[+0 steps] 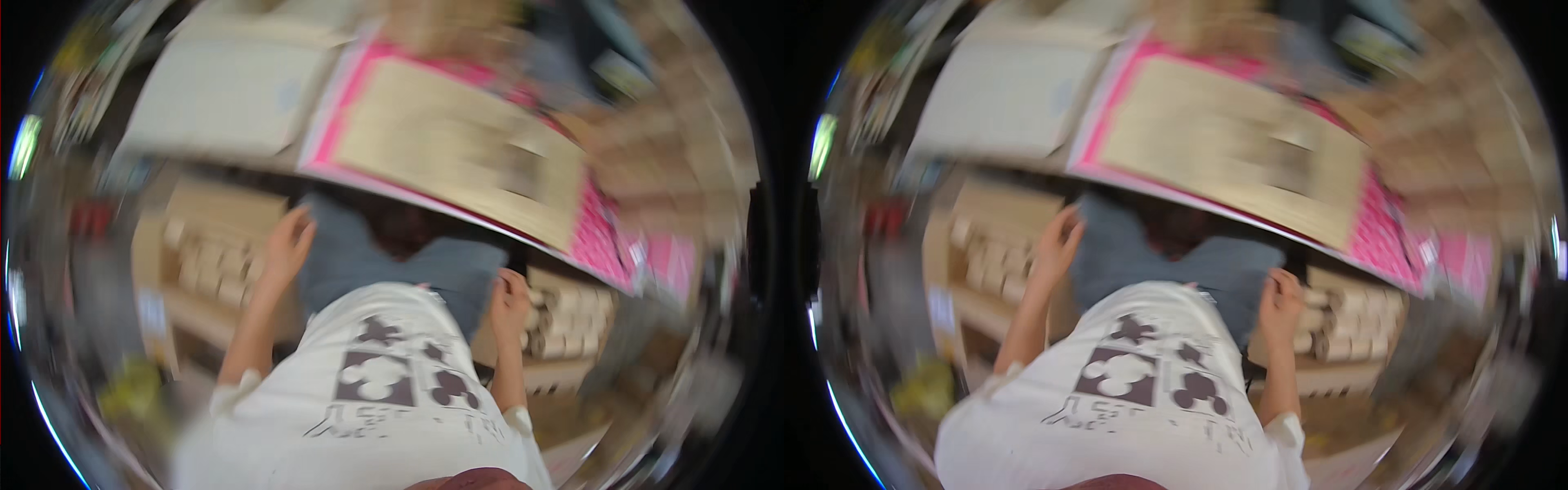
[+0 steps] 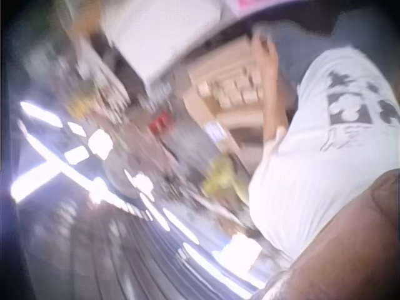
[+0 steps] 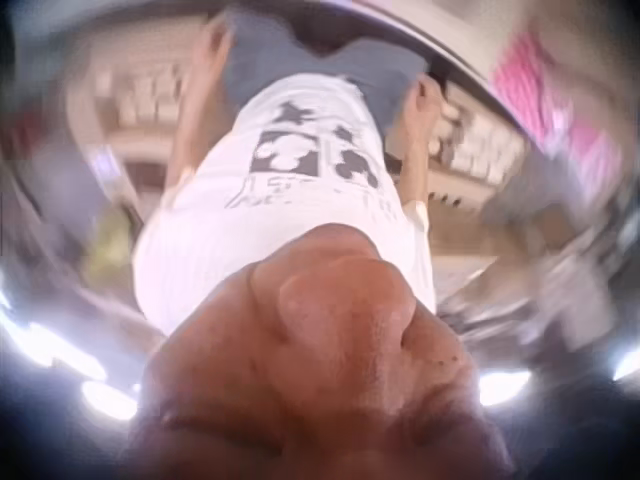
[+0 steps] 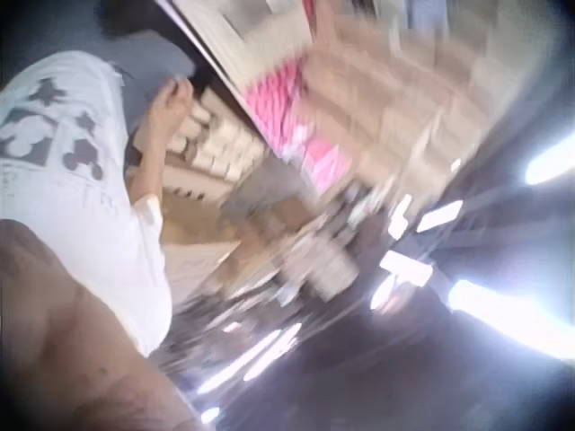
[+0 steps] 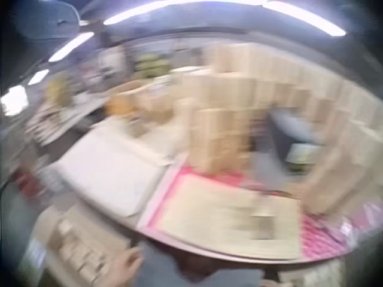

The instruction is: Operator uses a vertical router/drill press to process small cylindrical wooden blocks.

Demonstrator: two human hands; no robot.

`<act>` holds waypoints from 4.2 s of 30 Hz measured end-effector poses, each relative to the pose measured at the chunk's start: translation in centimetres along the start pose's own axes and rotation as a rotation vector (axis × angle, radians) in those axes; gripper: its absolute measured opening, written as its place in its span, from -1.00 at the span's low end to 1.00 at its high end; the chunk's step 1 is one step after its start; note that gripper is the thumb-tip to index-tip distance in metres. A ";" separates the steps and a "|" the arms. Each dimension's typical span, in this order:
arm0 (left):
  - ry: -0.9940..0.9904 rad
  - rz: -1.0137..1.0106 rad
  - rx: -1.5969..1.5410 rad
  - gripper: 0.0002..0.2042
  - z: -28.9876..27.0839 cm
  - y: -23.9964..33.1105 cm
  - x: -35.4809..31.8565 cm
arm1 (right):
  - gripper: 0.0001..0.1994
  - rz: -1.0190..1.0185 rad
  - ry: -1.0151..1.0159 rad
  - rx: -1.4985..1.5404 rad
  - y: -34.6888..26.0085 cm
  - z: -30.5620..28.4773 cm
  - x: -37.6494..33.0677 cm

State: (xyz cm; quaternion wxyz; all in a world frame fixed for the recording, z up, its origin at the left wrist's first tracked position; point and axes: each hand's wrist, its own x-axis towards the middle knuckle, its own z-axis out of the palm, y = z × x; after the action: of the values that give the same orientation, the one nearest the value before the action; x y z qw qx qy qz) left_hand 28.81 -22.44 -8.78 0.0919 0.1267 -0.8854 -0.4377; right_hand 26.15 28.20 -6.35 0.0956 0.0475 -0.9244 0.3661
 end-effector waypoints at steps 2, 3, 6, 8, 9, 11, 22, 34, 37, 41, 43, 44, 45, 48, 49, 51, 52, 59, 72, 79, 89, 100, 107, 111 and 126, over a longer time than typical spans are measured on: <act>0.117 -0.151 0.022 -0.61 -1.8 -1.6 -1.4 | -0.84 0.090 -0.131 0.152 -3.5 1.8 0.8; 0.162 -0.194 0.088 -0.61 -2.9 -3.3 -2.0 | -0.84 0.024 -0.248 0.200 -3.7 3.2 0.8; 0.346 -0.412 0.098 -0.54 -4.7 -9.8 -6.8 | -0.81 0.022 -0.449 0.280 -4.5 7.2 2.6; 0.414 -0.548 0.104 -0.52 -5.8 -11.9 -9.3 | -0.83 -0.064 -0.567 0.247 -5.4 8.8 4.3; 0.413 -0.620 0.105 -0.48 -6.8 -13.9 -10.5 | -0.82 -0.107 -0.609 0.234 -6.5 9.6 5.2; 0.425 -0.708 0.101 -0.44 -7.5 -17.0 -13.5 | -0.80 -0.138 -0.674 0.242 -7.7 10.8 6.4; 0.791 -1.005 0.122 -0.10 -19.4 -29.7 -5.6 | -0.81 -0.044 -0.620 0.221 -7.2 11.8 4.3; 0.643 -1.126 -0.269 -0.16 -28.5 -43.1 3.6 | -0.85 -0.010 -0.483 0.075 -11.8 9.7 4.1; 0.454 -1.001 -0.365 -0.26 -32.0 -43.4 2.2 | -0.83 0.070 -0.481 0.137 -11.3 10.3 3.5; 0.398 -1.255 -0.169 -0.48 -30.8 -42.1 1.0 | -0.81 0.088 -0.461 0.112 -11.4 10.2 3.2; 0.441 -1.224 -0.310 -0.53 -30.8 -41.9 0.1 | -0.81 0.127 -0.538 0.101 -11.9 9.4 3.6; 0.524 -1.206 -0.284 -0.54 -32.2 -41.1 -0.6 | -0.81 0.132 -0.525 0.132 -11.4 9.3 3.5; 0.601 -1.193 -0.272 -0.55 -32.4 -40.7 -1.4 | -0.81 0.086 -0.505 0.149 -10.9 9.6 3.5; 0.594 -1.067 -0.514 -0.48 -30.7 -38.8 -3.5 | -0.82 0.083 -0.473 0.160 -10.0 9.6 3.7; 0.644 -0.971 -0.642 -0.39 -28.3 -37.8 -4.3 | -0.82 0.115 -0.480 0.145 -9.9 9.4 3.6; 0.688 -0.855 -0.757 -0.45 -26.2 -34.0 -5.8 | -0.82 0.091 -0.473 0.164 -9.2 10.1 3.3; 0.743 -0.751 -0.871 -0.51 -25.5 -31.9 -7.2 | -0.82 0.061 -0.486 0.178 -9.0 10.4 3.1; 0.394 -0.274 -0.403 -0.52 -16.3 -8.8 -0.4 | -0.81 -0.107 -0.534 0.179 -7.8 12.2 3.5; -0.249 0.425 -0.213 -0.31 5.6 14.6 18.3 | -0.84 0.121 -0.371 0.324 -7.9 9.2 0.9; -0.325 0.263 -0.115 -0.27 8.5 16.6 18.7 | -0.82 0.155 -0.353 0.301 -6.3 8.2 1.8; -0.244 0.412 0.024 -0.23 7.5 14.2 18.3 | -0.89 0.039 -0.027 0.417 -7.6 3.1 8.0; -0.188 0.565 0.349 -0.21 4.8 11.5 17.5 | -0.49 -0.191 0.214 -0.372 -1.4 0.3 15.9; -0.162 0.571 0.314 -0.08 5.1 10.3 16.7 | -0.54 -0.189 0.197 -0.300 -1.4 2.3 16.9; -0.134 0.579 0.345 -0.07 5.2 10.1 16.5 | -0.59 -0.196 0.280 -0.250 -1.4 3.6 16.2; -0.126 0.597 0.372 -0.10 6.0 10.3 16.4 | -0.76 -0.196 0.449 -0.176 -1.0 4.1 16.5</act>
State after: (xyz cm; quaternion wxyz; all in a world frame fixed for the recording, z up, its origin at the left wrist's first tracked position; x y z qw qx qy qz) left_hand 10.06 -16.93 -3.34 0.1363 -0.1501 -0.9518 -0.2300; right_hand 9.62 24.39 -5.11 0.3373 0.0456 -0.8993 0.2747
